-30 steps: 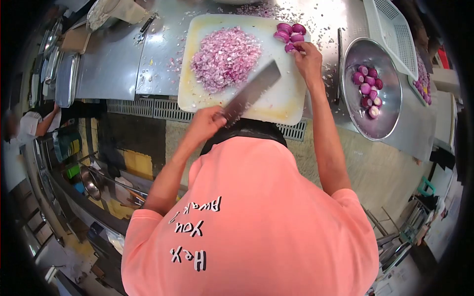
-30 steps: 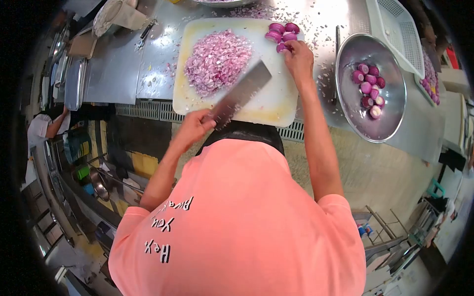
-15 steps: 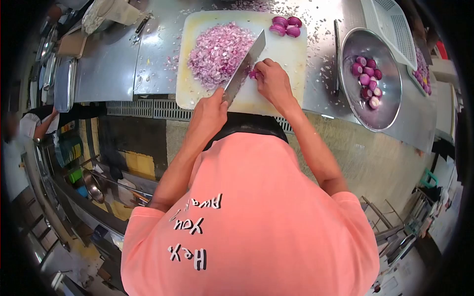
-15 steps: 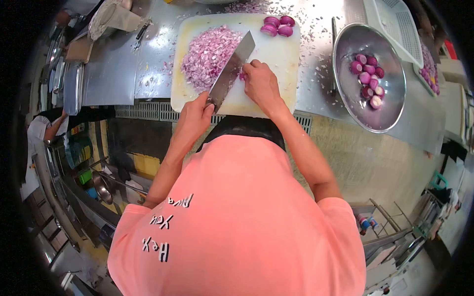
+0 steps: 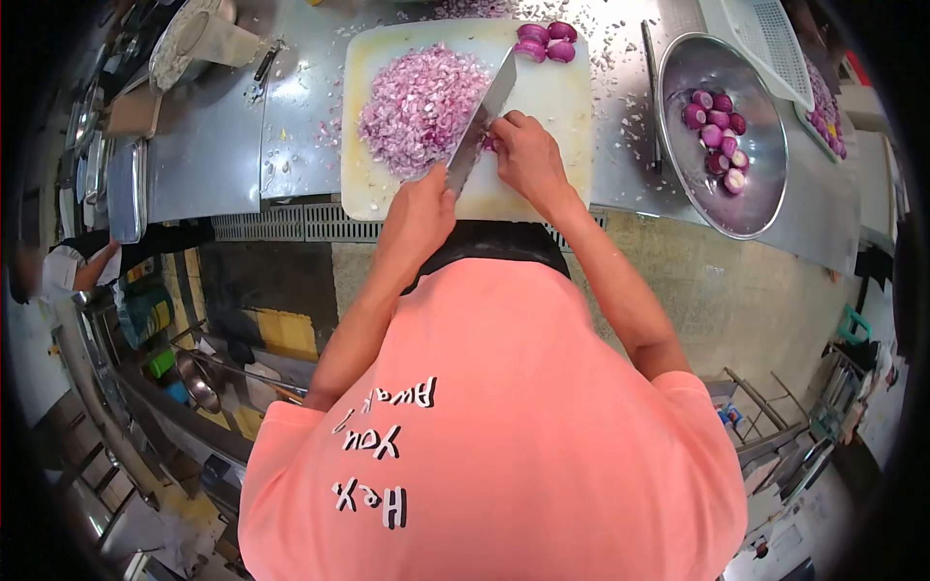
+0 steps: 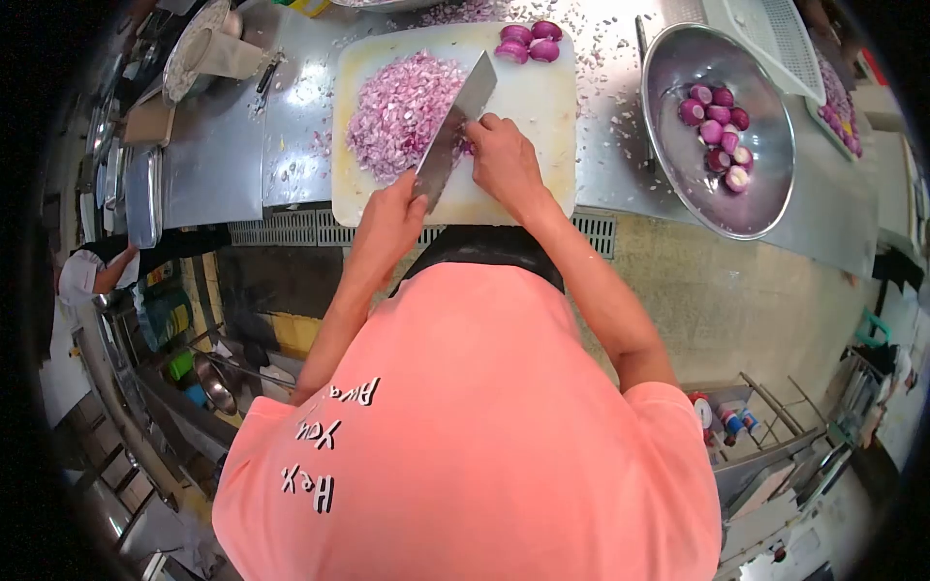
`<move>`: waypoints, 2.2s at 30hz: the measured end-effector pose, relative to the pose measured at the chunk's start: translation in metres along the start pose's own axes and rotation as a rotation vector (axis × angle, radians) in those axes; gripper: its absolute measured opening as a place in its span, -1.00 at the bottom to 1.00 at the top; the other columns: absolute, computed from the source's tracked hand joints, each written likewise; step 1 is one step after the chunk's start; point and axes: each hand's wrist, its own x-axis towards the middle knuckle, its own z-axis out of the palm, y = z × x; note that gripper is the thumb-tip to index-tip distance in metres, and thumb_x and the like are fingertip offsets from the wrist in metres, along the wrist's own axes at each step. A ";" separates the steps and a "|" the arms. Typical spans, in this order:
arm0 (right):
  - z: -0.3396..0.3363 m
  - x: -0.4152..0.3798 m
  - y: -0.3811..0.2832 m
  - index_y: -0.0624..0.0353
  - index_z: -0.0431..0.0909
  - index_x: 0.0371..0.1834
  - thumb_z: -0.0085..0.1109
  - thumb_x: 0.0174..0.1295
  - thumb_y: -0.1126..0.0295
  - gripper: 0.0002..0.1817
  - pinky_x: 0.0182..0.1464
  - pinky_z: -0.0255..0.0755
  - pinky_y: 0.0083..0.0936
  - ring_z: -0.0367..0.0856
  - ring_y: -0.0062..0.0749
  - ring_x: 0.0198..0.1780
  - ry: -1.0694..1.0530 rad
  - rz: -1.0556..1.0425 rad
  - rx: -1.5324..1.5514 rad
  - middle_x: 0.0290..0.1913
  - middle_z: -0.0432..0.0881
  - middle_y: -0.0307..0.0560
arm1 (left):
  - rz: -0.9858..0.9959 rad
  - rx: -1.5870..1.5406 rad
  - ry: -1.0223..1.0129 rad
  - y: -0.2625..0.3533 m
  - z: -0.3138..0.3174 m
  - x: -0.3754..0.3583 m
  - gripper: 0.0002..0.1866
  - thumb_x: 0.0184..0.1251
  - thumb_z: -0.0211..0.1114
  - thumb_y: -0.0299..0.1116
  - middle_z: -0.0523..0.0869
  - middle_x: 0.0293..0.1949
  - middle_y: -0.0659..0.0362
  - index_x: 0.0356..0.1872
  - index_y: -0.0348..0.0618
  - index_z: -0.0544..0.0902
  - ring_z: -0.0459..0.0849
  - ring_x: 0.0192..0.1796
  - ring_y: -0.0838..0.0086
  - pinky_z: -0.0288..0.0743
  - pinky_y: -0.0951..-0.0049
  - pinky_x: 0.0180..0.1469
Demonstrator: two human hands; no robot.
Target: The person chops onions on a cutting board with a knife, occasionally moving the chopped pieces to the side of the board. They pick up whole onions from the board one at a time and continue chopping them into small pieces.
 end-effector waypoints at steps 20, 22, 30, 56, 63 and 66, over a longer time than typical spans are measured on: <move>0.005 -0.007 0.005 0.24 0.55 -0.31 0.16 0.11 0.60 -0.91 -0.15 0.49 -0.13 0.56 0.02 -0.19 0.103 0.005 0.102 -0.29 0.54 0.04 | 0.006 0.017 0.026 0.006 0.013 -0.002 -0.82 0.35 0.15 -0.46 0.61 -0.44 -0.28 -0.12 -0.35 0.47 0.61 -0.32 -0.25 0.43 -0.03 -0.29; 0.002 -0.009 0.003 0.24 0.55 -0.31 0.16 0.11 0.59 -0.91 -0.15 0.49 -0.13 0.55 0.03 -0.19 0.098 0.016 0.113 -0.29 0.54 0.04 | 0.011 0.034 0.012 0.000 0.026 0.010 -0.81 0.36 0.15 -0.46 0.61 -0.43 -0.28 -0.10 -0.34 0.48 0.61 -0.32 -0.25 0.44 -0.02 -0.29; 0.003 -0.016 0.005 0.25 0.55 -0.33 0.16 0.11 0.61 -0.92 -0.16 0.50 -0.15 0.55 0.04 -0.19 0.100 0.023 0.148 -0.30 0.54 0.05 | 0.019 0.019 0.002 0.007 0.026 0.011 -0.84 0.35 0.15 -0.47 0.59 -0.46 -0.30 -0.14 -0.35 0.47 0.60 -0.29 -0.28 0.43 -0.02 -0.31; 0.006 -0.018 0.009 0.32 0.63 -0.32 0.12 0.08 0.67 -0.87 -0.14 0.53 -0.12 0.62 0.16 -0.25 0.107 0.140 0.186 -0.29 0.60 0.16 | 0.090 0.075 0.021 0.005 0.027 0.014 -0.83 0.34 0.16 -0.49 0.57 -0.49 -0.34 -0.13 -0.35 0.47 0.60 -0.29 -0.30 0.39 -0.09 -0.30; 0.005 -0.025 0.010 0.34 0.62 -0.34 0.12 0.09 0.68 -0.88 -0.16 0.53 -0.12 0.61 0.17 -0.26 0.123 0.139 0.237 -0.30 0.59 0.17 | 0.126 0.028 0.008 0.013 0.033 0.018 -0.85 0.33 0.15 -0.50 0.57 -0.48 -0.30 -0.19 -0.37 0.45 0.59 -0.28 -0.30 0.41 -0.03 -0.29; 0.004 -0.024 0.013 0.34 0.61 -0.34 0.12 0.05 0.71 -0.87 -0.17 0.53 -0.13 0.62 0.16 -0.26 0.148 0.133 0.240 -0.30 0.59 0.16 | 0.083 0.046 -0.015 0.028 0.015 0.012 -0.90 0.28 0.15 -0.55 0.58 -0.53 -0.35 -0.27 -0.38 0.44 0.62 -0.36 -0.28 0.43 -0.13 -0.31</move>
